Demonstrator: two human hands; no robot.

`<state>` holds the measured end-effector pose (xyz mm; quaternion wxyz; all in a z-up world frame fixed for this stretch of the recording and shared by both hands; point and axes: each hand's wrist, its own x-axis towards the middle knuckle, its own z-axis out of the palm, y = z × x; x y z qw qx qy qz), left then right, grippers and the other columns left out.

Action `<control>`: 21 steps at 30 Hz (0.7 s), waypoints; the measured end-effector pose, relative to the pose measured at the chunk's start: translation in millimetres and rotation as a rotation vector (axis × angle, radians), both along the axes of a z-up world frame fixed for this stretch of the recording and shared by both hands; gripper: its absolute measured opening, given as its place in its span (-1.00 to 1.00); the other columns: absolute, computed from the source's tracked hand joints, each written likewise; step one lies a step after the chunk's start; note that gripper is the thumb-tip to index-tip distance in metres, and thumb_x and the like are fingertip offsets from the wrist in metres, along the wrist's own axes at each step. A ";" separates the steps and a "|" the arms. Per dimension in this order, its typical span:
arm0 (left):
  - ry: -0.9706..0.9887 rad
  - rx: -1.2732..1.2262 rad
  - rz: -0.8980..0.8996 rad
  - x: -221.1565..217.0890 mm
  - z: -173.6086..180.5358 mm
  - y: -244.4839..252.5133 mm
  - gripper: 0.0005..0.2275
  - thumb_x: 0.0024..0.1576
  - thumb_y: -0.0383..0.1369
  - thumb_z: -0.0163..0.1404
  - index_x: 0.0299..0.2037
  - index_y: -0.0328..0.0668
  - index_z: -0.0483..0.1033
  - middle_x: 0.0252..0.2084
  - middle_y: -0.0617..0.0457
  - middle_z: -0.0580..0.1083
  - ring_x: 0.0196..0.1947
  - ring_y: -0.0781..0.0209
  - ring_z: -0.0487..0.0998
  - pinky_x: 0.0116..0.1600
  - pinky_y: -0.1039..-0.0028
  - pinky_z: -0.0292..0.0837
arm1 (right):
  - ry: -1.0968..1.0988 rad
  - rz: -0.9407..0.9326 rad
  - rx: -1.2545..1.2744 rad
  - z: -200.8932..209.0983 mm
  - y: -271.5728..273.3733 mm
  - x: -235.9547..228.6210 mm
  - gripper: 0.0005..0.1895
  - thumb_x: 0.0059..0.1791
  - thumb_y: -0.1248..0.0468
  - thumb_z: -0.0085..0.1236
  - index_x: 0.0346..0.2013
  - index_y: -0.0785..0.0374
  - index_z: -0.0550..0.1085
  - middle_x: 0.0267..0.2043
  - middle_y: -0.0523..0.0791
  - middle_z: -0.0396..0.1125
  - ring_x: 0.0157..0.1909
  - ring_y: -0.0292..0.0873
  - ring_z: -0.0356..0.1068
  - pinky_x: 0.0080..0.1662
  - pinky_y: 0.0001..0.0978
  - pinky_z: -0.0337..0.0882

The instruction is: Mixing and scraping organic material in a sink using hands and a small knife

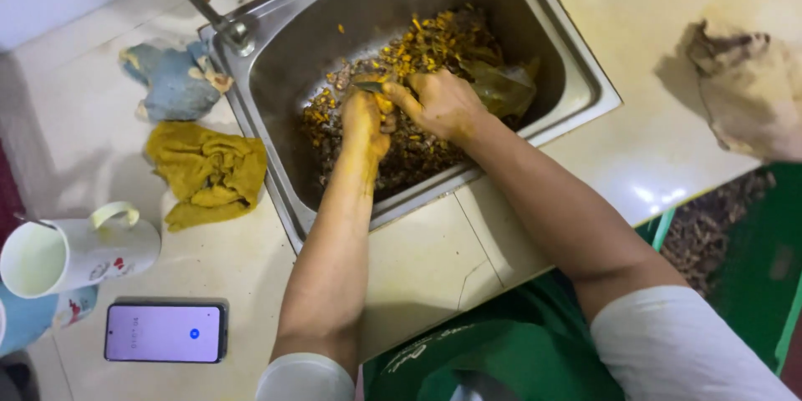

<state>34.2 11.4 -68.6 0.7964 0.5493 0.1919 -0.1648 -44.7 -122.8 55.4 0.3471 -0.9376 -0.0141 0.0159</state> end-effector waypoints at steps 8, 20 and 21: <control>0.031 -0.322 -0.056 -8.9 35.7 12.0 -0.77 0.14 -0.20 -0.10 -0.51 -0.08 0.39 -0.66 0.00 0.40 -0.86 0.30 0.19 -0.77 0.54 -0.24 | 0.238 -0.358 0.020 -22.7 -56.5 27.1 -0.09 0.05 -0.49 -0.43 -0.49 0.33 0.37 -0.31 0.21 0.40 -0.24 0.20 0.40 -0.12 0.08 0.24; -0.262 0.047 0.161 38.4 -18.2 -3.1 -0.80 0.20 -0.19 0.00 -0.33 -0.12 0.42 -0.54 0.10 0.38 -0.59 0.28 0.44 -0.56 0.54 0.31 | -0.036 0.081 0.056 8.6 12.0 -0.8 -0.24 0.20 -0.27 -0.25 -0.23 0.41 0.54 -0.45 0.22 0.45 -0.41 0.11 0.54 -0.18 -0.03 0.56; -0.307 0.085 0.178 33.2 -11.1 -2.6 -0.81 0.19 -0.22 0.03 -0.36 -0.12 0.44 -0.52 0.07 0.39 -0.57 0.26 0.42 -0.53 0.52 0.32 | -0.061 0.081 0.044 6.4 12.7 0.4 -0.23 0.19 -0.27 -0.24 -0.30 0.42 0.52 -0.44 0.27 0.43 -0.33 0.25 0.51 -0.20 0.10 0.51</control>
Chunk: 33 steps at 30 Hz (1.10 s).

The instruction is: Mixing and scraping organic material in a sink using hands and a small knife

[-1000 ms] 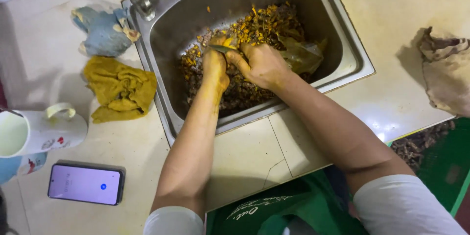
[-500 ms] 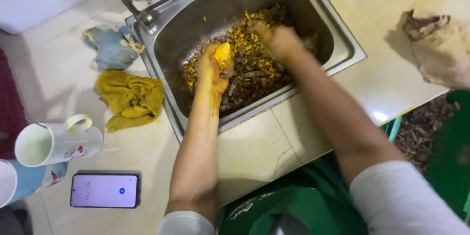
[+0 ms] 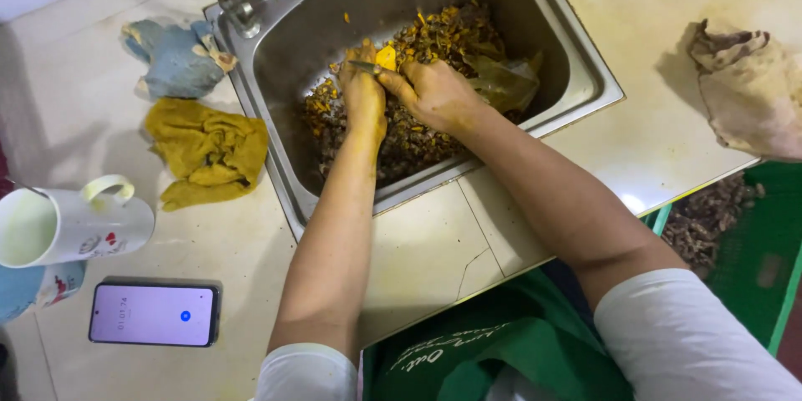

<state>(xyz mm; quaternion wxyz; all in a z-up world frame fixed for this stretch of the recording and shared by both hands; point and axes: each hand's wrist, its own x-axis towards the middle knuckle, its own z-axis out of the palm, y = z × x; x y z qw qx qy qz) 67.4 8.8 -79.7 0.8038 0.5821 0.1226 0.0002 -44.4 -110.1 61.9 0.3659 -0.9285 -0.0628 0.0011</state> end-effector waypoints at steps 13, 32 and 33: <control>0.148 -0.165 -0.023 -23.8 26.7 -11.6 -0.81 0.17 -0.12 0.02 -0.25 0.00 0.50 -0.51 -0.02 0.45 -0.69 0.12 0.46 -0.70 0.42 0.39 | 0.273 -0.356 0.086 -37.5 -74.3 39.0 0.01 0.07 -0.56 -0.47 -0.14 0.28 0.60 -0.08 0.16 0.48 0.18 0.24 0.39 0.15 0.17 0.35; 0.346 -0.190 -0.023 -13.0 24.9 9.9 -0.79 0.01 -0.17 0.13 -0.39 -0.10 0.49 -0.63 -0.09 0.40 -0.77 0.05 0.35 -0.72 0.44 0.20 | -0.025 0.012 0.014 0.2 -3.9 4.6 -0.36 0.17 -0.16 -0.17 -0.43 0.34 0.51 -0.45 0.22 0.44 -0.24 0.33 0.51 -0.20 0.18 0.47; 0.337 -0.153 -0.015 -14.8 29.9 6.6 -0.79 0.01 -0.18 0.13 -0.37 -0.12 0.49 -0.64 -0.14 0.38 -0.79 0.01 0.33 -0.74 0.43 0.15 | 0.062 -0.071 0.029 0.6 -11.2 11.6 -0.34 0.14 -0.21 -0.23 -0.31 0.34 0.50 -0.38 0.21 0.45 -0.22 0.26 0.51 -0.16 0.13 0.47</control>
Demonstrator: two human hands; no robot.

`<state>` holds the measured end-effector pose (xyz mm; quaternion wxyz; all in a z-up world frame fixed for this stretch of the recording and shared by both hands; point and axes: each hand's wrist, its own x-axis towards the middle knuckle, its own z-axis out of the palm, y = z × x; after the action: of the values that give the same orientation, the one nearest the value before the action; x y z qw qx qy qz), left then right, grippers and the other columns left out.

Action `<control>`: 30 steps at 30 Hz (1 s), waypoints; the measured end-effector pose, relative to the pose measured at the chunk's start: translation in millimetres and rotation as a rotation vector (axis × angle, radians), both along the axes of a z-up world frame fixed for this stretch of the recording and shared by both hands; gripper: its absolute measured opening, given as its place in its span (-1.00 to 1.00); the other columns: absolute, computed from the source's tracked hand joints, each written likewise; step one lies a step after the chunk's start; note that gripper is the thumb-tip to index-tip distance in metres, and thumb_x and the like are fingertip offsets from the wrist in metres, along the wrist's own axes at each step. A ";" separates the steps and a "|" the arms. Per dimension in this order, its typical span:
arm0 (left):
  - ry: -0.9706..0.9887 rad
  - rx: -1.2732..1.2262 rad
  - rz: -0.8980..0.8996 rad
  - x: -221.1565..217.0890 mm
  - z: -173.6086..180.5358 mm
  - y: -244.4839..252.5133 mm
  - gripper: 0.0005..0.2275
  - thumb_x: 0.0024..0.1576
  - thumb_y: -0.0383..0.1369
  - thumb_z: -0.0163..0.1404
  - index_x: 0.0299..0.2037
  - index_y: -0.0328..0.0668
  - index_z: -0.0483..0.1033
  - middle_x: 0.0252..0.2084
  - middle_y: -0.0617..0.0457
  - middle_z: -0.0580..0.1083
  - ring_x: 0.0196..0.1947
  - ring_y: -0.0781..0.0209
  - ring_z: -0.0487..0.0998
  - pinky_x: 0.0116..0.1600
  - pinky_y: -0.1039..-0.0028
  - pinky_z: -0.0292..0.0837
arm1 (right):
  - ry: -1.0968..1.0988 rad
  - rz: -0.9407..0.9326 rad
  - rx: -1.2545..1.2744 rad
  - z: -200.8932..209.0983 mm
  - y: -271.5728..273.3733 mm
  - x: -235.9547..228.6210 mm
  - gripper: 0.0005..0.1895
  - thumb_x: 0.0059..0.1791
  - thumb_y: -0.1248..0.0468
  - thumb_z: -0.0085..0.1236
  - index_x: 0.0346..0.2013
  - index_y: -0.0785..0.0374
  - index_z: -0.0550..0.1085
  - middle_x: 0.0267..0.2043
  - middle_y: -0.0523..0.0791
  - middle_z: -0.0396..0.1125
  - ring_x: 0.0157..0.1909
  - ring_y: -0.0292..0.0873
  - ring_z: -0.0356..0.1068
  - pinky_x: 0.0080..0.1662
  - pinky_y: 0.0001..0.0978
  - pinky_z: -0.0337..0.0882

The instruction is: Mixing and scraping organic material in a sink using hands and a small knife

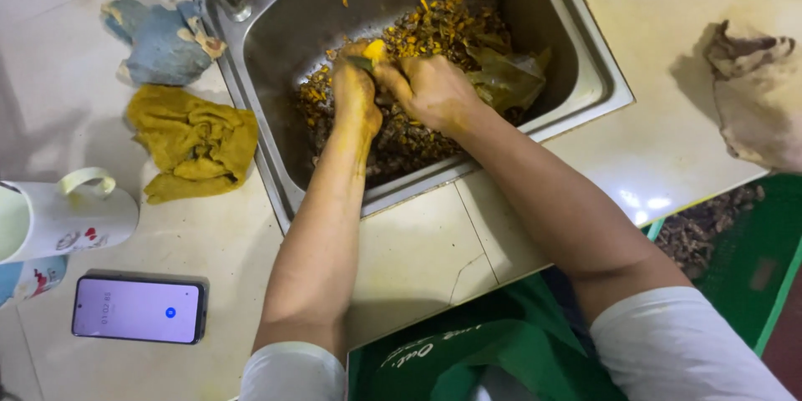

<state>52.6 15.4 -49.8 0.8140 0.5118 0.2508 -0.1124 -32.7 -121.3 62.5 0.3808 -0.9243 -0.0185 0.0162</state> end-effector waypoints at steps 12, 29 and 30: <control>-0.063 -0.260 -0.060 -20.6 29.3 -5.5 -0.82 0.14 -0.12 0.01 -0.37 0.04 0.44 -0.59 0.17 0.40 -0.75 0.30 0.30 -0.69 0.55 -0.10 | 0.093 -0.074 0.068 -7.3 0.8 3.2 -0.31 0.12 -0.24 -0.34 -0.05 0.32 0.45 -0.10 0.12 0.38 -0.05 0.02 0.37 -0.04 -0.09 0.34; -0.001 -0.300 -0.061 -26.9 45.7 2.6 -0.86 0.04 -0.21 0.01 -0.42 -0.02 0.41 -0.60 0.08 0.38 -0.78 0.22 0.25 -0.70 0.57 -0.16 | 0.121 -0.291 0.025 -25.4 -34.7 19.5 -0.20 0.08 -0.42 -0.48 -0.58 0.23 0.21 -0.48 0.03 0.27 -0.38 0.05 0.26 -0.21 0.04 0.15; 0.005 -0.280 -0.083 -29.2 58.8 5.8 -0.77 -0.01 -0.07 0.07 -0.35 0.06 0.41 -0.57 0.13 0.41 -0.75 0.25 0.33 -0.68 0.57 0.05 | 0.071 -0.191 0.056 -22.2 -27.9 16.2 -0.23 0.09 -0.36 -0.41 -0.39 0.29 0.38 -0.39 0.03 0.37 -0.28 -0.06 0.32 -0.15 0.00 0.24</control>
<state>23.4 21.1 9.0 0.8715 0.4027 0.2132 -0.1811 -16.5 -149.3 40.3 0.4068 -0.9097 0.0828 0.0119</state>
